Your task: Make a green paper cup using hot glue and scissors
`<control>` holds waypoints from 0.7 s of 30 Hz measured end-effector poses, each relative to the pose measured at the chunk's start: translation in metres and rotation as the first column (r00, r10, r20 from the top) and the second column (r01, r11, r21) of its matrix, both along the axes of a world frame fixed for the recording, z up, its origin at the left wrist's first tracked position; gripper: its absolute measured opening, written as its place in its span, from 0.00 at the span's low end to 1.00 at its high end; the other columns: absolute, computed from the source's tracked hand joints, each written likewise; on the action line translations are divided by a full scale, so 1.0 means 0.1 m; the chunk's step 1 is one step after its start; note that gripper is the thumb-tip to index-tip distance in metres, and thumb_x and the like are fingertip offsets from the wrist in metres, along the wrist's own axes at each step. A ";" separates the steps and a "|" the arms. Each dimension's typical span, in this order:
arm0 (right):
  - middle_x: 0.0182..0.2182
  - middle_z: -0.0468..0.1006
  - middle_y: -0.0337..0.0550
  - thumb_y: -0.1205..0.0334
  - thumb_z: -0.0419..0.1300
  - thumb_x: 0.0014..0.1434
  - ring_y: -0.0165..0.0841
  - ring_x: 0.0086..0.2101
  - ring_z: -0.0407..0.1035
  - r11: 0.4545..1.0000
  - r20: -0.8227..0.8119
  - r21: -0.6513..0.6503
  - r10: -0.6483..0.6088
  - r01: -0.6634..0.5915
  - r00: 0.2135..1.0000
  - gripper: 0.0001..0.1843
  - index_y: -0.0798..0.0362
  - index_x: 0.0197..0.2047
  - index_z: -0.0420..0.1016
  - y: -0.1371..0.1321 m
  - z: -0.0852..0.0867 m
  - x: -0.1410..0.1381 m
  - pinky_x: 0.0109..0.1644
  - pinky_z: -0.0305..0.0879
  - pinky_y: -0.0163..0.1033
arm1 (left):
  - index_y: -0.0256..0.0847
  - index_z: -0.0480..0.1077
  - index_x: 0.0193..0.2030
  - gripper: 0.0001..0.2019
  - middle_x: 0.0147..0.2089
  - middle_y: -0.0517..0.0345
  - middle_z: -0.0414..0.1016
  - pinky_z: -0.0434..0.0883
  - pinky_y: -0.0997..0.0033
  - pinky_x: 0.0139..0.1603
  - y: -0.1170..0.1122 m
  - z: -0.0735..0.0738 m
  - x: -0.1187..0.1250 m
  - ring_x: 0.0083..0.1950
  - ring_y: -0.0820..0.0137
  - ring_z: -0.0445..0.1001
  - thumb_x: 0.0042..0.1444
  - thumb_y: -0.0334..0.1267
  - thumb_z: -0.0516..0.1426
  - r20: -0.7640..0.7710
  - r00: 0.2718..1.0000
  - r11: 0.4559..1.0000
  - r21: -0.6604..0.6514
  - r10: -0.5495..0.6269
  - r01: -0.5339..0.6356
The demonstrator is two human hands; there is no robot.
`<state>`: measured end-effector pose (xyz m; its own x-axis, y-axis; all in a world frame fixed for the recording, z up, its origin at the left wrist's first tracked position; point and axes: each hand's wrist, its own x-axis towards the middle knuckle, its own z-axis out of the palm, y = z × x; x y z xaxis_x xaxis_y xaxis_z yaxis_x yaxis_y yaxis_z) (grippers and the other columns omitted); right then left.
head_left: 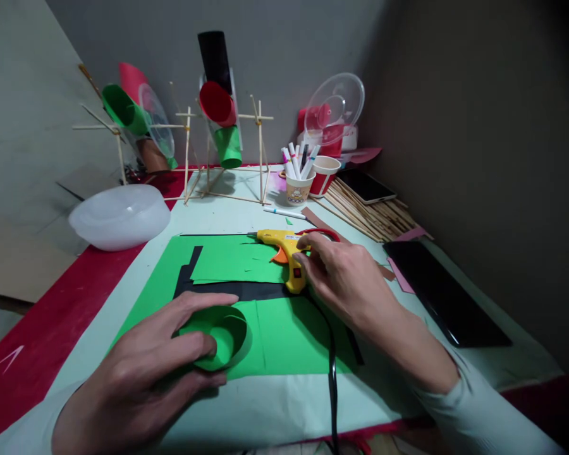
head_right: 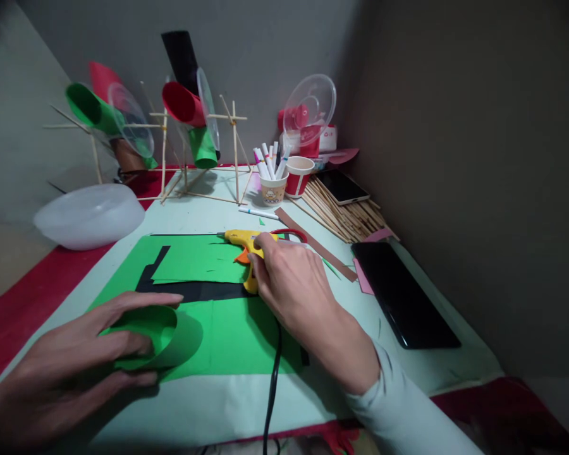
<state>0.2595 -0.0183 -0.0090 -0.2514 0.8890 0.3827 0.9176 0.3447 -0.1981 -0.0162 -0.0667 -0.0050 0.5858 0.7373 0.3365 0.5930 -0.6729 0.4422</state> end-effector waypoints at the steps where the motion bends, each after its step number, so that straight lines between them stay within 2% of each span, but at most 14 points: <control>1: 0.26 0.78 0.46 0.58 0.53 0.67 0.40 0.23 0.70 1.000 0.004 -0.018 -0.003 0.003 1.000 0.10 0.53 0.46 0.70 -0.03 -0.03 0.03 0.25 0.46 0.38 | 0.49 0.74 0.31 0.05 0.59 0.57 0.75 0.76 0.69 0.45 0.00 0.00 0.00 0.49 0.62 0.79 0.58 0.40 0.59 -0.001 1.000 1.000 -0.006 0.011 -0.011; 5: 0.22 0.75 0.42 0.55 0.53 0.67 0.40 0.19 0.68 0.992 0.008 -0.129 -0.001 0.002 1.000 0.10 0.52 0.45 0.67 -0.15 -0.13 0.07 0.23 0.44 0.38 | 0.50 0.74 0.32 0.04 0.59 0.59 0.76 0.75 0.71 0.45 0.00 -0.01 -0.01 0.50 0.63 0.78 0.58 0.42 0.60 -0.018 0.999 0.999 -0.013 0.042 -0.042; 7: 0.24 0.76 0.41 0.54 0.54 0.67 0.40 0.21 0.70 0.983 -0.044 -0.178 0.031 -0.038 0.999 0.11 0.52 0.46 0.67 -0.19 -0.14 0.05 0.24 0.47 0.37 | 0.50 0.73 0.32 0.04 0.60 0.60 0.75 0.75 0.73 0.44 0.00 -0.02 -0.02 0.50 0.64 0.78 0.57 0.42 0.60 -0.024 0.999 0.999 -0.009 0.043 -0.043; 11: 0.31 0.80 0.43 0.54 0.55 0.69 0.40 0.28 0.74 0.959 -0.158 -0.247 0.101 -0.138 0.982 0.16 0.50 0.56 0.70 -0.20 -0.10 0.02 0.29 0.56 0.37 | 0.50 0.73 0.34 0.05 0.62 0.60 0.73 0.74 0.71 0.47 0.00 -0.05 -0.03 0.52 0.63 0.77 0.57 0.46 0.62 -0.021 0.999 0.999 -0.015 0.049 -0.049; 14: 0.37 0.81 0.46 0.53 0.55 0.69 0.41 0.34 0.76 0.953 -0.184 -0.259 0.110 -0.156 0.977 0.16 0.46 0.56 0.73 -0.19 -0.08 0.00 0.33 0.60 0.38 | 0.50 0.72 0.36 0.06 0.64 0.59 0.71 0.74 0.69 0.50 -0.02 -0.08 -0.05 0.54 0.61 0.76 0.57 0.47 0.61 -0.001 0.998 0.998 -0.030 0.056 -0.056; 16: 0.36 0.81 0.46 0.53 0.54 0.70 0.40 0.35 0.76 0.954 -0.186 -0.255 0.114 -0.160 0.976 0.15 0.46 0.53 0.76 -0.18 -0.08 0.00 0.34 0.62 0.37 | 0.52 0.72 0.40 0.06 0.64 0.59 0.70 0.73 0.68 0.51 -0.03 -0.11 -0.07 0.56 0.61 0.75 0.58 0.46 0.61 0.019 0.999 0.998 -0.035 0.047 -0.046; 19: 0.34 0.81 0.45 0.54 0.54 0.70 0.38 0.34 0.75 0.956 -0.203 -0.237 0.122 -0.170 0.971 0.14 0.47 0.50 0.78 -0.16 -0.09 0.00 0.35 0.62 0.37 | 0.55 0.70 0.49 0.12 0.66 0.58 0.68 0.73 0.65 0.54 -0.04 -0.14 -0.09 0.59 0.60 0.73 0.58 0.44 0.61 0.038 0.999 0.999 -0.032 0.021 -0.020; 21: 0.34 0.80 0.45 0.55 0.54 0.70 0.38 0.34 0.75 0.958 -0.207 -0.229 0.124 -0.171 0.970 0.13 0.47 0.50 0.78 -0.16 -0.10 0.01 0.35 0.63 0.37 | 0.56 0.70 0.50 0.13 0.66 0.58 0.67 0.73 0.63 0.55 -0.03 -0.15 -0.10 0.60 0.59 0.72 0.58 0.44 0.61 0.025 1.000 0.999 -0.030 0.019 -0.018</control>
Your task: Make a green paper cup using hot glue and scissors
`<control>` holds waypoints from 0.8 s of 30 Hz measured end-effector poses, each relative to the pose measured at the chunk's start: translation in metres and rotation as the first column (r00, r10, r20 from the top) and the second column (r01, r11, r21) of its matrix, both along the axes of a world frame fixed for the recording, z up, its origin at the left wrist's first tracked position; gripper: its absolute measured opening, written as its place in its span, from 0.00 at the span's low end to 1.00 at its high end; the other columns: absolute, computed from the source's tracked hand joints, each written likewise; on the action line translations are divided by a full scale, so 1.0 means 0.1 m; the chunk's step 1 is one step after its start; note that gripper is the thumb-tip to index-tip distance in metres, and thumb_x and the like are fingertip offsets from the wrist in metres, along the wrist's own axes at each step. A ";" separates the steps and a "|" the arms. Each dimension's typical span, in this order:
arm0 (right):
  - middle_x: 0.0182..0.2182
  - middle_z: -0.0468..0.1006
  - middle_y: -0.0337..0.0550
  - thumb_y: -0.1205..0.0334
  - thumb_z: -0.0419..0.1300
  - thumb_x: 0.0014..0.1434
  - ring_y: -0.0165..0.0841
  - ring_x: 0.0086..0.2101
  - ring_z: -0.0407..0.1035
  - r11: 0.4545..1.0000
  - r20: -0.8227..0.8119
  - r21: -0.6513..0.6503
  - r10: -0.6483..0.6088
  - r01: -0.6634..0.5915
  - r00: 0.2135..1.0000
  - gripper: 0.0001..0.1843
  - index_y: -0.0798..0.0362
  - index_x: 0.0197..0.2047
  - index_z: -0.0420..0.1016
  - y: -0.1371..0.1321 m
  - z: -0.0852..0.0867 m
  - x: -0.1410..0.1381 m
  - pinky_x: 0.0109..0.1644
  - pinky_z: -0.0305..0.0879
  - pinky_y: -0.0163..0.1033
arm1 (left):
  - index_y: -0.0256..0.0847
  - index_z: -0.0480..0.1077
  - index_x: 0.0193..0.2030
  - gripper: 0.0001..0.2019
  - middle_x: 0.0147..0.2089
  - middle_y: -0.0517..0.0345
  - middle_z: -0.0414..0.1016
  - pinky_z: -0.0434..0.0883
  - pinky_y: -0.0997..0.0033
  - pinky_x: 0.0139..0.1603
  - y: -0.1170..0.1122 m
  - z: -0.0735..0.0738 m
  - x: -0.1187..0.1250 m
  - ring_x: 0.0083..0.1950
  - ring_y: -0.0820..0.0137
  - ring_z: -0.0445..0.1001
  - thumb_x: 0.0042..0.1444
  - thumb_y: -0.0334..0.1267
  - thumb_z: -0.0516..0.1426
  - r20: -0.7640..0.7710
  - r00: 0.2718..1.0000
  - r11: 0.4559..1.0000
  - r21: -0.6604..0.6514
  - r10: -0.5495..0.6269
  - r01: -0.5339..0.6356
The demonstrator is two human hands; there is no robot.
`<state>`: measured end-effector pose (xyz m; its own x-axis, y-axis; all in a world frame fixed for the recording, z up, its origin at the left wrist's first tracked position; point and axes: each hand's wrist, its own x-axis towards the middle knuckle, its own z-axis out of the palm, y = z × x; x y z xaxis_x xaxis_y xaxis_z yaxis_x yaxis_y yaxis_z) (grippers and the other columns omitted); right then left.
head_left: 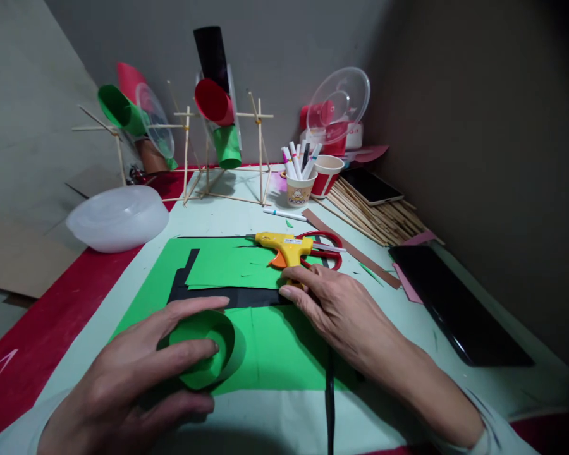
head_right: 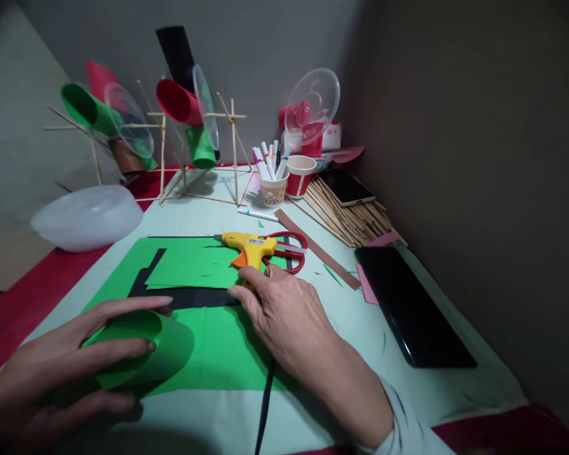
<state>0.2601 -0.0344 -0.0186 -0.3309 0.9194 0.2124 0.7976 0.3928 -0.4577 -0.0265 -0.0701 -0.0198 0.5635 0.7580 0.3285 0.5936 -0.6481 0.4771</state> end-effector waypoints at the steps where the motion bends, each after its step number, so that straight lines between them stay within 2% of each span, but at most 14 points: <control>1: 0.35 0.81 0.46 0.54 0.55 0.70 0.39 0.34 0.75 1.000 0.002 0.000 0.001 -0.001 1.000 0.13 0.47 0.50 0.78 0.00 0.00 0.00 0.35 0.63 0.37 | 0.55 0.71 0.50 0.12 0.66 0.57 0.67 0.73 0.63 0.55 0.00 0.00 0.00 0.60 0.59 0.72 0.59 0.45 0.61 -0.010 1.000 1.000 0.001 0.003 -0.003; 4: 0.36 0.81 0.47 0.54 0.55 0.69 0.39 0.35 0.75 1.000 0.010 -0.005 0.007 -0.007 1.000 0.14 0.47 0.52 0.78 0.00 0.00 0.01 0.36 0.65 0.38 | 0.54 0.72 0.48 0.11 0.66 0.56 0.68 0.73 0.64 0.55 0.01 0.01 0.02 0.59 0.60 0.73 0.59 0.46 0.61 -0.015 1.000 1.000 0.010 0.000 0.000; 10: 0.35 0.80 0.45 0.54 0.57 0.68 0.38 0.30 0.74 1.000 -0.017 -0.008 -0.023 0.023 1.000 0.20 0.48 0.60 0.73 -0.02 0.03 0.02 0.32 0.66 0.38 | 0.46 0.72 0.52 0.13 0.66 0.51 0.67 0.71 0.66 0.58 0.04 0.07 0.06 0.61 0.61 0.70 0.60 0.40 0.61 0.030 0.997 0.995 0.068 -0.077 0.075; 13: 0.30 0.78 0.43 0.55 0.58 0.67 0.36 0.28 0.71 0.996 -0.122 0.093 0.001 0.010 0.993 0.23 0.54 0.62 0.71 -0.02 0.06 0.03 0.31 0.66 0.38 | 0.46 0.72 0.55 0.17 0.66 0.51 0.67 0.69 0.68 0.60 0.04 0.12 0.08 0.63 0.62 0.69 0.59 0.39 0.62 0.061 0.992 0.992 0.072 -0.110 0.105; 16: 0.33 0.77 0.43 0.60 0.58 0.67 0.35 0.32 0.71 0.977 -0.197 0.207 0.095 -0.054 0.976 0.20 0.57 0.60 0.71 -0.03 0.08 0.03 0.39 0.68 0.39 | 0.47 0.70 0.59 0.22 0.67 0.51 0.66 0.69 0.66 0.62 0.02 0.16 0.06 0.65 0.61 0.67 0.59 0.43 0.63 0.105 0.987 0.992 0.032 -0.123 0.120; 20: 0.42 0.78 0.47 0.63 0.59 0.67 0.35 0.39 0.72 0.965 -0.204 0.238 0.159 -0.109 0.966 0.18 0.56 0.58 0.71 -0.08 0.11 0.01 0.46 0.69 0.40 | 0.50 0.66 0.63 0.27 0.68 0.52 0.64 0.66 0.63 0.66 -0.04 0.20 -0.01 0.67 0.60 0.66 0.58 0.51 0.62 0.136 0.990 0.999 0.033 -0.035 0.031; 24: 0.50 0.77 0.49 0.61 0.60 0.66 0.39 0.48 0.71 0.967 -0.167 0.204 0.187 -0.152 0.968 0.20 0.52 0.60 0.69 -0.18 0.14 -0.02 0.52 0.68 0.43 | 0.52 0.54 0.70 0.37 0.70 0.55 0.63 0.63 0.62 0.69 -0.15 0.12 -0.03 0.69 0.59 0.64 0.57 0.55 0.61 0.124 0.977 0.984 -0.001 0.175 -0.176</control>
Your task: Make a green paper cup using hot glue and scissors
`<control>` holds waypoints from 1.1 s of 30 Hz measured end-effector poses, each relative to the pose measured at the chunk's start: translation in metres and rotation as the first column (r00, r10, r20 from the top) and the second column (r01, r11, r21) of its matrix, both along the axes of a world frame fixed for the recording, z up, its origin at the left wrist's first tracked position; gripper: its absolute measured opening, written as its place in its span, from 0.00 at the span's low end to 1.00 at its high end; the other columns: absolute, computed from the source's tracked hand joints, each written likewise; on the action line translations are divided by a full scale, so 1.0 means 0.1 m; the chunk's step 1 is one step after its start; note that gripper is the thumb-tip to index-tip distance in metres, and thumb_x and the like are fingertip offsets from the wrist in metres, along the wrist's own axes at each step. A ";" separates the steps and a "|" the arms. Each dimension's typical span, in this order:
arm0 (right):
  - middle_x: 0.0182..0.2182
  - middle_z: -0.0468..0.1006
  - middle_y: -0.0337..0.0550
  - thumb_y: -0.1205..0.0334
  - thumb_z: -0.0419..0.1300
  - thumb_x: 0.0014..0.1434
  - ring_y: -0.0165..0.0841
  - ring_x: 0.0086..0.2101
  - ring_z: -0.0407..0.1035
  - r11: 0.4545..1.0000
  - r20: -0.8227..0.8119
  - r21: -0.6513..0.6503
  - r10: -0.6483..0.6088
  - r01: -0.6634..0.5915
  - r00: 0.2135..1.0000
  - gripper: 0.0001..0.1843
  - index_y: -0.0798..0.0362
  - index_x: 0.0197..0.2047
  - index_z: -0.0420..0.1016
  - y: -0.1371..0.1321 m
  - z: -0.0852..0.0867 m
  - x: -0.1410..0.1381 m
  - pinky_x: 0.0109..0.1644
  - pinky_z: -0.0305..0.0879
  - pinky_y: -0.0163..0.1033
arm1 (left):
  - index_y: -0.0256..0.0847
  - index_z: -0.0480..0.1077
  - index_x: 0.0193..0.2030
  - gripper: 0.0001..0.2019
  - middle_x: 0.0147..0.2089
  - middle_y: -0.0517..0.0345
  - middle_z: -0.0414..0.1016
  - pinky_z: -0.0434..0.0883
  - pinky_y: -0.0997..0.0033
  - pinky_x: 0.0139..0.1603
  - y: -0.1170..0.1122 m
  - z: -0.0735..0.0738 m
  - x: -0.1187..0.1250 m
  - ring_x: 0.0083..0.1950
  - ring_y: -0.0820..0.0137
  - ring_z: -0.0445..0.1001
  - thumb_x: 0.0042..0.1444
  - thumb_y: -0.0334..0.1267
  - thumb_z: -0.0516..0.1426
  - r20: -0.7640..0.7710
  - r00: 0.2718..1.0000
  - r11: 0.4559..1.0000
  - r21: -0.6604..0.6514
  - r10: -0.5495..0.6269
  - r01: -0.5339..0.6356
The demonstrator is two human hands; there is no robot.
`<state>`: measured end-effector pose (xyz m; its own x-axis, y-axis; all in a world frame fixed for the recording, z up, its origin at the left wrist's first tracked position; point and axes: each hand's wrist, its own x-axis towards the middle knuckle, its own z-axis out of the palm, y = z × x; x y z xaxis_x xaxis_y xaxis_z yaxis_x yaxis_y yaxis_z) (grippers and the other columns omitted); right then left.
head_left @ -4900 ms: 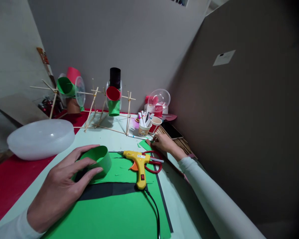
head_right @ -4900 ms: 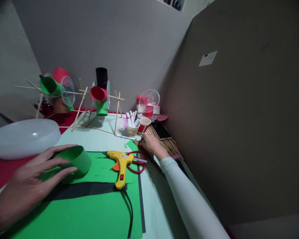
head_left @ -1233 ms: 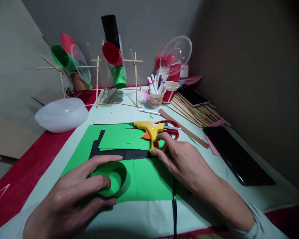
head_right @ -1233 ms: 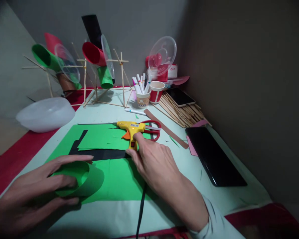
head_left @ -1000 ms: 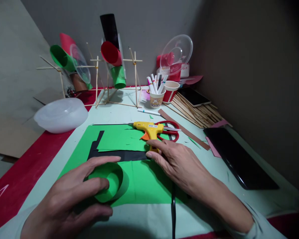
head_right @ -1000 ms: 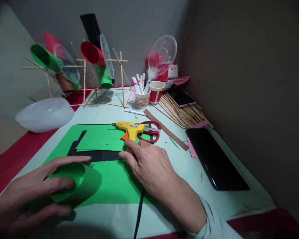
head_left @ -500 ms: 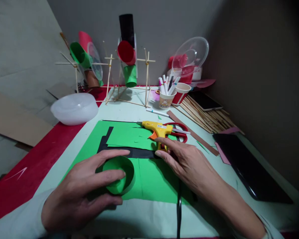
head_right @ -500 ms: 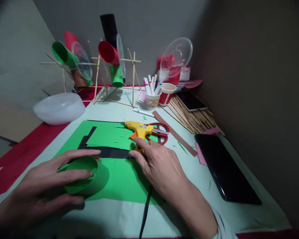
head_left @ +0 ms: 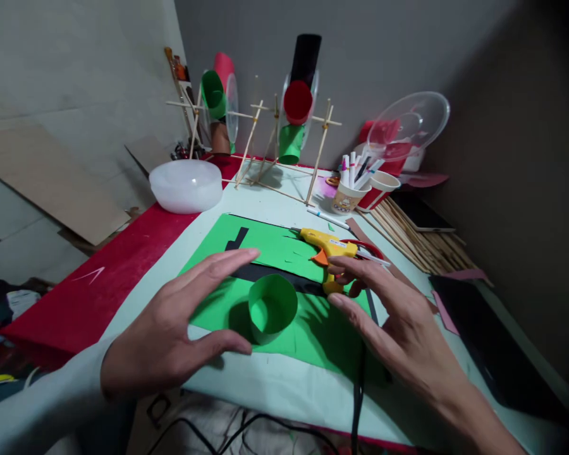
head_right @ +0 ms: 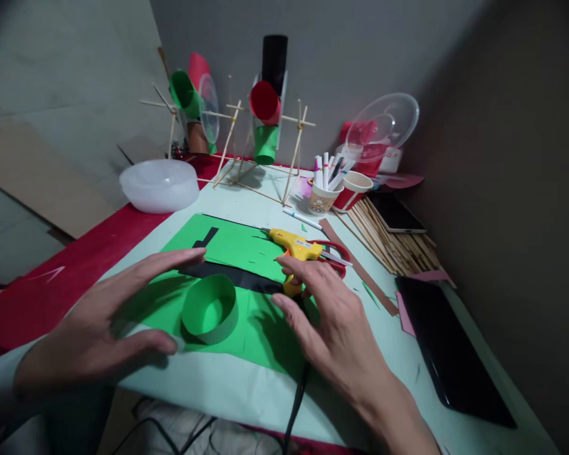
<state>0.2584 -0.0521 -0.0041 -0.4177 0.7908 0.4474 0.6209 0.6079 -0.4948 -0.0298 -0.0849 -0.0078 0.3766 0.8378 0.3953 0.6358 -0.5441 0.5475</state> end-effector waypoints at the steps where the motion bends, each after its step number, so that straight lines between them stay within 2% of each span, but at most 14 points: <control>1: 0.53 0.76 0.49 0.59 0.60 0.66 0.40 0.51 0.70 1.000 0.016 -0.012 0.016 -0.016 1.000 0.22 0.50 0.62 0.67 -0.03 0.01 -0.02 0.54 0.68 0.44 | 0.53 0.51 0.71 0.39 0.70 0.55 0.64 0.65 0.61 0.68 -0.05 -0.05 0.02 0.68 0.59 0.65 0.58 0.55 0.61 0.001 0.998 0.997 -0.025 0.068 -0.068; 3: 0.59 0.72 0.48 0.55 0.60 0.66 0.41 0.56 0.68 0.997 0.052 -0.042 0.060 -0.058 0.997 0.27 0.47 0.66 0.62 -0.10 0.04 -0.07 0.58 0.67 0.46 | 0.53 0.48 0.72 0.39 0.68 0.54 0.65 0.69 0.58 0.64 -0.16 -0.17 0.10 0.64 0.58 0.69 0.58 0.56 0.59 0.010 0.980 0.977 -0.070 0.201 -0.200; 5: 0.64 0.68 0.47 0.49 0.60 0.65 0.42 0.61 0.64 0.990 0.088 -0.081 0.122 -0.115 0.989 0.34 0.45 0.70 0.54 -0.16 0.06 -0.15 0.62 0.64 0.47 | 0.50 0.50 0.71 0.37 0.67 0.52 0.66 0.68 0.52 0.63 -0.29 -0.29 0.19 0.64 0.54 0.67 0.60 0.56 0.57 -0.046 0.948 0.948 -0.024 0.316 -0.317; 9: 0.69 0.60 0.47 0.40 0.58 0.63 0.43 0.65 0.58 0.971 0.154 -0.155 0.208 -0.185 0.966 0.46 0.45 0.74 0.40 -0.21 0.05 -0.33 0.66 0.61 0.50 | 0.41 0.47 0.72 0.37 0.64 0.45 0.68 0.67 0.51 0.62 -0.46 -0.43 0.31 0.64 0.54 0.65 0.62 0.51 0.57 -0.142 0.912 0.921 0.125 0.384 -0.369; 11: 0.70 0.59 0.48 0.40 0.58 0.63 0.44 0.66 0.57 0.966 0.185 -0.159 0.234 -0.206 0.954 0.47 0.45 0.74 0.39 -0.20 0.03 -0.41 0.65 0.62 0.51 | 0.41 0.47 0.72 0.37 0.62 0.44 0.69 0.67 0.51 0.61 -0.46 -0.44 0.29 0.62 0.54 0.67 0.62 0.49 0.57 -0.176 0.912 0.928 0.131 0.369 -0.350; 14: 0.68 0.62 0.48 0.45 0.58 0.65 0.43 0.64 0.61 0.967 0.205 -0.135 0.240 -0.215 0.949 0.42 0.46 0.74 0.41 -0.19 -0.01 -0.49 0.64 0.65 0.51 | 0.43 0.47 0.72 0.34 0.61 0.46 0.70 0.67 0.51 0.60 -0.40 -0.41 0.23 0.61 0.54 0.67 0.64 0.45 0.56 -0.222 0.929 0.955 0.077 0.295 -0.285; 18: 0.63 0.69 0.51 0.54 0.57 0.67 0.43 0.59 0.67 0.986 0.177 -0.097 0.155 -0.139 0.972 0.37 0.49 0.73 0.45 -0.25 -0.08 -0.57 0.59 0.69 0.50 | 0.45 0.48 0.71 0.29 0.62 0.51 0.72 0.63 0.52 0.63 -0.31 -0.39 0.16 0.63 0.58 0.67 0.66 0.38 0.53 -0.237 0.944 0.973 0.088 0.229 -0.213; 24: 0.58 0.73 0.54 0.61 0.54 0.67 0.46 0.53 0.72 0.999 0.138 -0.031 0.033 -0.029 0.990 0.35 0.52 0.72 0.44 -0.45 -0.15 -0.73 0.53 0.74 0.53 | 0.44 0.51 0.70 0.24 0.61 0.53 0.74 0.61 0.55 0.66 -0.29 -0.53 0.06 0.62 0.63 0.70 0.68 0.34 0.48 -0.200 0.953 0.962 0.196 0.227 -0.188; 26: 0.58 0.73 0.54 0.63 0.55 0.67 0.46 0.51 0.72 0.999 0.129 -0.043 0.016 -0.011 0.992 0.36 0.52 0.73 0.43 -0.49 -0.16 -0.77 0.52 0.74 0.54 | 0.45 0.52 0.70 0.24 0.61 0.54 0.74 0.61 0.57 0.67 -0.31 -0.54 0.04 0.61 0.64 0.71 0.68 0.35 0.48 -0.177 0.956 0.959 0.206 0.233 -0.195; 29: 0.59 0.71 0.54 0.62 0.55 0.67 0.46 0.53 0.70 0.997 0.097 -0.080 0.016 -0.008 0.995 0.38 0.52 0.73 0.40 -0.51 -0.17 -0.79 0.54 0.72 0.54 | 0.48 0.53 0.70 0.26 0.62 0.55 0.72 0.65 0.60 0.66 -0.34 -0.47 0.06 0.63 0.62 0.70 0.67 0.41 0.52 -0.098 0.961 0.953 0.186 0.259 -0.238; 31: 0.60 0.71 0.54 0.62 0.55 0.67 0.45 0.54 0.70 0.994 0.088 -0.105 0.019 -0.010 0.996 0.38 0.51 0.74 0.39 -0.51 -0.17 -0.79 0.54 0.72 0.53 | 0.51 0.53 0.70 0.28 0.66 0.56 0.68 0.66 0.61 0.65 -0.35 -0.39 0.11 0.65 0.61 0.68 0.66 0.45 0.54 -0.035 0.964 0.956 0.143 0.264 -0.257; 33: 0.60 0.71 0.55 0.62 0.54 0.67 0.46 0.53 0.70 0.993 0.086 -0.120 0.020 -0.010 0.996 0.39 0.50 0.74 0.37 -0.50 -0.18 -0.80 0.54 0.71 0.54 | 0.56 0.52 0.70 0.27 0.71 0.58 0.60 0.67 0.62 0.65 -0.33 -0.30 0.17 0.68 0.61 0.64 0.66 0.45 0.54 0.010 0.974 0.969 0.100 0.227 -0.227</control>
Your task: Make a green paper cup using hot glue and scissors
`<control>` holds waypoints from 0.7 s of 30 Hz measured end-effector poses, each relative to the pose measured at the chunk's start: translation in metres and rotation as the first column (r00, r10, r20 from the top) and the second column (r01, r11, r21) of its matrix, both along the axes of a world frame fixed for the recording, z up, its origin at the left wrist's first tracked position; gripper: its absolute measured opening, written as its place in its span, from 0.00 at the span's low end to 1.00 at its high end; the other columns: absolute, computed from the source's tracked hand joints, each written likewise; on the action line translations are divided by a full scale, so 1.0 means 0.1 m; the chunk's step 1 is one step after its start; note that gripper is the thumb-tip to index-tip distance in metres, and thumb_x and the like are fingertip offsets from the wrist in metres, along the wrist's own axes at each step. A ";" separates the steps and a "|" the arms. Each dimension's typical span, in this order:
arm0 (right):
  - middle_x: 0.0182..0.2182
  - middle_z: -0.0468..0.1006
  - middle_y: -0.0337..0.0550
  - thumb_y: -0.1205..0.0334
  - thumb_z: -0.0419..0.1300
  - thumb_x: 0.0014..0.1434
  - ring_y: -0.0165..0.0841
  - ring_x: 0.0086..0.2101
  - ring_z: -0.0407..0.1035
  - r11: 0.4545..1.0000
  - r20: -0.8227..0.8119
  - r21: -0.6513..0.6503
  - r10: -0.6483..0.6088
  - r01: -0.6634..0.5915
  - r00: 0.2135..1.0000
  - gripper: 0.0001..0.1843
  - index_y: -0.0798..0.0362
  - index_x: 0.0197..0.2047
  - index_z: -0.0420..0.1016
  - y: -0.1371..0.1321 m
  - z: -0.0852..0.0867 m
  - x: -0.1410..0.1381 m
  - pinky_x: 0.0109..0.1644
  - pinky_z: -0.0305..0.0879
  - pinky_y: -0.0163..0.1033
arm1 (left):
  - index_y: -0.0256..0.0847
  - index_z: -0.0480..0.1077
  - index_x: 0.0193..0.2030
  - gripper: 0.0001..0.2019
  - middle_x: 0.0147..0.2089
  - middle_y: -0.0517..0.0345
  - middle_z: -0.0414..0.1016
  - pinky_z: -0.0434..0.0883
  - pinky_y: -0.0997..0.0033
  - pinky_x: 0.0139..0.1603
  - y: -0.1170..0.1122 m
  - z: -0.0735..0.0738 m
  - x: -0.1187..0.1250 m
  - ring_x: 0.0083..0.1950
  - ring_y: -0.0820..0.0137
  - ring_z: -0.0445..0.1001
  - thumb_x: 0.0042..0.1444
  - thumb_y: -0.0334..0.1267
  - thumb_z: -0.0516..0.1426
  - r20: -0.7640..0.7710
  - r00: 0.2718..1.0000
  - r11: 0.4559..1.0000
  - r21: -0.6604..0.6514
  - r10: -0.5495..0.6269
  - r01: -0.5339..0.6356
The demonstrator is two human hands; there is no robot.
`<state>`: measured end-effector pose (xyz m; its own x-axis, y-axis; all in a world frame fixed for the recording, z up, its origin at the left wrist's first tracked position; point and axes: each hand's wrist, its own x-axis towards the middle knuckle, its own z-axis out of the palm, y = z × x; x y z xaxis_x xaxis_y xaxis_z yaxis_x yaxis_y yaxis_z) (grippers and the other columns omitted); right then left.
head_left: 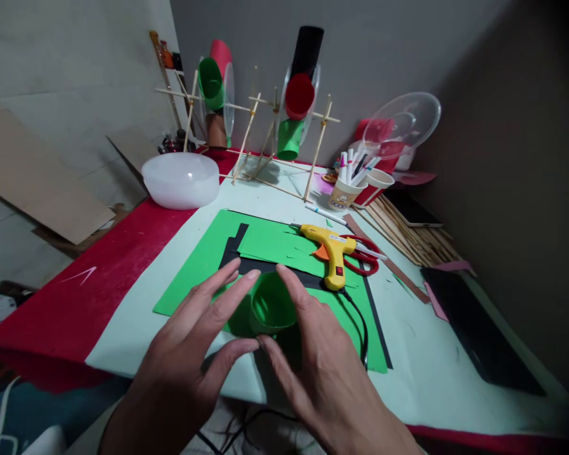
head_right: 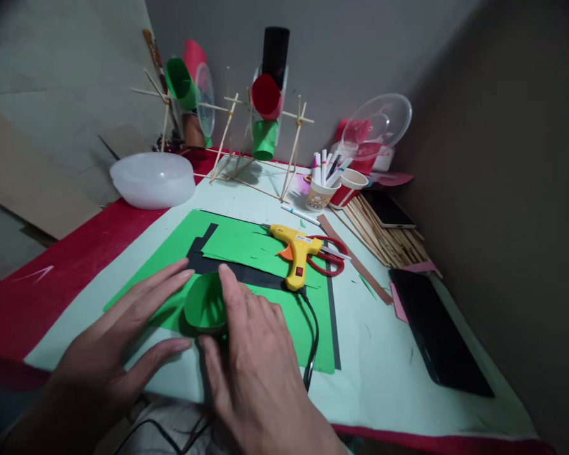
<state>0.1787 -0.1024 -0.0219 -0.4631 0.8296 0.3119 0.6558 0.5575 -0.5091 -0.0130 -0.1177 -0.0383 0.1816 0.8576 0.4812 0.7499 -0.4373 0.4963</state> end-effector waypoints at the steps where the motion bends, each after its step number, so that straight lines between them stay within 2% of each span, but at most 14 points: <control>1: 0.61 0.70 0.55 0.63 0.53 0.67 0.46 0.53 0.70 1.000 -0.004 0.000 0.002 -0.002 1.000 0.40 0.50 0.74 0.35 0.00 0.00 0.00 0.54 0.72 0.54 | 0.57 0.52 0.70 0.26 0.73 0.59 0.56 0.68 0.63 0.64 0.02 0.03 0.03 0.69 0.61 0.63 0.67 0.44 0.53 0.015 0.999 0.999 -0.008 -0.031 0.031; 5: 0.61 0.71 0.54 0.64 0.55 0.66 0.44 0.51 0.72 1.000 -0.035 -0.008 0.004 -0.004 0.999 0.46 0.50 0.75 0.27 0.00 -0.02 0.00 0.53 0.73 0.52 | 0.54 0.62 0.63 0.20 0.74 0.58 0.52 0.70 0.66 0.63 0.12 0.06 0.08 0.68 0.61 0.65 0.66 0.38 0.54 0.015 0.990 0.990 0.011 -0.138 0.138; 8: 0.65 0.66 0.52 0.62 0.56 0.66 0.42 0.59 0.67 0.997 -0.040 -0.065 0.025 -0.028 0.999 0.47 0.51 0.75 0.25 0.00 0.00 0.10 0.61 0.68 0.51 | 0.49 0.68 0.52 0.11 0.74 0.57 0.53 0.66 0.70 0.64 0.18 0.03 0.08 0.69 0.64 0.63 0.65 0.32 0.53 0.007 0.985 0.984 0.040 -0.171 0.171; 11: 0.68 0.62 0.47 0.60 0.57 0.66 0.39 0.64 0.60 0.995 -0.061 -0.091 0.020 -0.026 0.998 0.44 0.51 0.75 0.34 0.02 0.06 0.30 0.66 0.62 0.48 | 0.47 0.67 0.45 0.05 0.74 0.58 0.54 0.63 0.74 0.64 0.20 0.05 0.06 0.70 0.66 0.62 0.65 0.33 0.53 -0.038 0.986 0.986 0.051 -0.160 0.161; 14: 0.62 0.71 0.46 0.60 0.57 0.67 0.38 0.60 0.66 0.992 -0.103 -0.037 -0.121 0.118 0.987 0.30 0.50 0.70 0.56 0.06 0.11 0.50 0.62 0.67 0.44 | 0.47 0.66 0.42 0.03 0.74 0.60 0.54 0.60 0.76 0.64 0.21 0.11 0.04 0.70 0.69 0.61 0.66 0.34 0.53 -0.101 0.983 0.986 0.043 -0.156 0.161; 16: 0.58 0.75 0.48 0.59 0.57 0.67 0.40 0.57 0.70 0.982 -0.111 -0.045 -0.187 0.183 0.976 0.26 0.52 0.66 0.63 0.09 0.11 0.57 0.59 0.70 0.45 | 0.47 0.66 0.40 0.03 0.75 0.61 0.52 0.60 0.75 0.64 0.23 0.16 0.02 0.70 0.69 0.61 0.66 0.35 0.53 -0.139 0.974 0.982 0.019 -0.181 0.185; 18: 0.59 0.75 0.51 0.58 0.57 0.67 0.41 0.57 0.70 0.982 -0.095 -0.087 -0.175 0.167 0.980 0.26 0.54 0.66 0.62 0.10 0.09 0.59 0.59 0.71 0.48 | 0.46 0.65 0.38 0.04 0.75 0.60 0.51 0.63 0.72 0.63 0.26 0.21 0.00 0.70 0.66 0.61 0.66 0.35 0.52 -0.178 0.960 0.976 -0.002 -0.215 0.218; 21: 0.64 0.69 0.51 0.59 0.53 0.69 0.42 0.62 0.64 0.988 -0.058 -0.138 -0.084 0.075 0.995 0.29 0.54 0.70 0.56 0.09 0.04 0.54 0.63 0.67 0.51 | 0.46 0.66 0.39 0.05 0.75 0.59 0.51 0.67 0.67 0.61 0.30 0.26 -0.03 0.70 0.62 0.61 0.67 0.38 0.51 -0.238 0.937 0.965 -0.009 -0.257 0.262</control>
